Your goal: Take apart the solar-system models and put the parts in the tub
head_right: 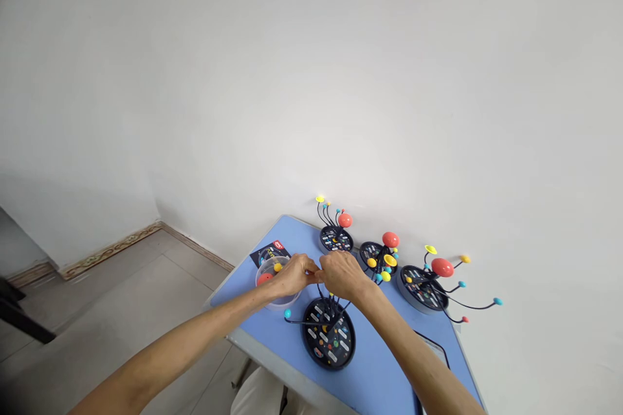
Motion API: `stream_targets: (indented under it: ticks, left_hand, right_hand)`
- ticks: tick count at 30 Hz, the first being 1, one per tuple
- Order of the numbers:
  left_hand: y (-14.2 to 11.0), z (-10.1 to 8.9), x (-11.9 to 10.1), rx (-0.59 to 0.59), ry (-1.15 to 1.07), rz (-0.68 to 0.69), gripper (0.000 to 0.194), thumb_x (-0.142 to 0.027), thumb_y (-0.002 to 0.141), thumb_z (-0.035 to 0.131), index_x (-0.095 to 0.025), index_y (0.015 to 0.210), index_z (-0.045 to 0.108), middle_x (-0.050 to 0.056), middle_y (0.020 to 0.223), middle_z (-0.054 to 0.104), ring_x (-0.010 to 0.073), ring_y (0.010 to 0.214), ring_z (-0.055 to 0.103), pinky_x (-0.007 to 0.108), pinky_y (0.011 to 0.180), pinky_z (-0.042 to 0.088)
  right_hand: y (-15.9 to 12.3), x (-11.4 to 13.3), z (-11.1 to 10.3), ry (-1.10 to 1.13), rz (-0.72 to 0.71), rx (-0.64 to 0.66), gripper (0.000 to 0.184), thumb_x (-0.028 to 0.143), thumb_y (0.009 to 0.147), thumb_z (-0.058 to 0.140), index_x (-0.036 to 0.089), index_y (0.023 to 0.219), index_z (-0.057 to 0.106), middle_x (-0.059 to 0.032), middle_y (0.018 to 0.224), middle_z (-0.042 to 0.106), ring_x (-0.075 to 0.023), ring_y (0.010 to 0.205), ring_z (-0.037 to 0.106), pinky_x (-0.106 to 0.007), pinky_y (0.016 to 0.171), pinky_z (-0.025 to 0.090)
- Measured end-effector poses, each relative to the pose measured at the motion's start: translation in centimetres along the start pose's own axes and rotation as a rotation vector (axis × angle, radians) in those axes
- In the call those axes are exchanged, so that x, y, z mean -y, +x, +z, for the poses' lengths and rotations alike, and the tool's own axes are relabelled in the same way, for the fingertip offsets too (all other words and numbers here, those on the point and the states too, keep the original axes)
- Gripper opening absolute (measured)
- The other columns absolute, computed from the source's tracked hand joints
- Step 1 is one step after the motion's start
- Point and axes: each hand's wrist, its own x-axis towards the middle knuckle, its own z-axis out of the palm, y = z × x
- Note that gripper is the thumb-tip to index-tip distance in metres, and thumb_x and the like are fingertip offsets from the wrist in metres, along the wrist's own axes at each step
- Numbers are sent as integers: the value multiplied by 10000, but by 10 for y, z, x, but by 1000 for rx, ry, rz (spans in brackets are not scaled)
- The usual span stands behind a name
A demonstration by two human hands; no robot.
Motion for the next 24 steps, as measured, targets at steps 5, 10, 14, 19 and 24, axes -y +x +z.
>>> stream_targets:
  ticks: [5, 10, 14, 19, 24]
  left_hand:
    - [0, -1, 1, 14, -22, -6, 224, -286, 825, 653, -122, 806, 804, 60, 741, 765, 132, 608, 561, 237, 589, 369]
    - [1, 2, 6, 5, -34, -24, 225, -283, 802, 639, -121, 720, 773, 19, 662, 718, 137, 609, 541, 236, 576, 365]
    - [6, 3, 10, -38, -11, -63, 200, -200, 738, 592, -134, 561, 658, -6, 559, 629, 133, 587, 492, 238, 543, 338]
    - [1, -14, 6, -112, -10, -66, 174, -166, 647, 549, -182, 474, 529, 4, 554, 614, 157, 608, 504, 266, 576, 390]
    - [-25, -45, 7, -220, -107, -82, 183, -267, 708, 520, -205, 671, 688, 19, 726, 728, 197, 724, 625, 279, 653, 495]
  right_hand:
    - [0, 3, -4, -16, -15, 11, 194, 105, 873, 519, 118, 931, 704, -146, 964, 738, -255, 937, 694, -272, 694, 391]
    - [-3, 9, -13, -2, 5, -41, 216, 132, 891, 513, 136, 1019, 687, -140, 1043, 719, -238, 999, 664, -271, 761, 407]
    - [-10, 25, -20, 58, 37, -135, 237, 231, 950, 477, 140, 1011, 686, -140, 1017, 716, -233, 987, 655, -287, 794, 415]
    - [-22, 55, -19, 171, -9, -236, 221, 174, 916, 491, 145, 1038, 673, -119, 999, 712, -214, 951, 643, -300, 807, 418]
    - [-25, 76, -14, 249, -87, -274, 244, 155, 888, 483, 151, 1047, 668, -127, 1058, 702, -221, 964, 637, -317, 820, 421]
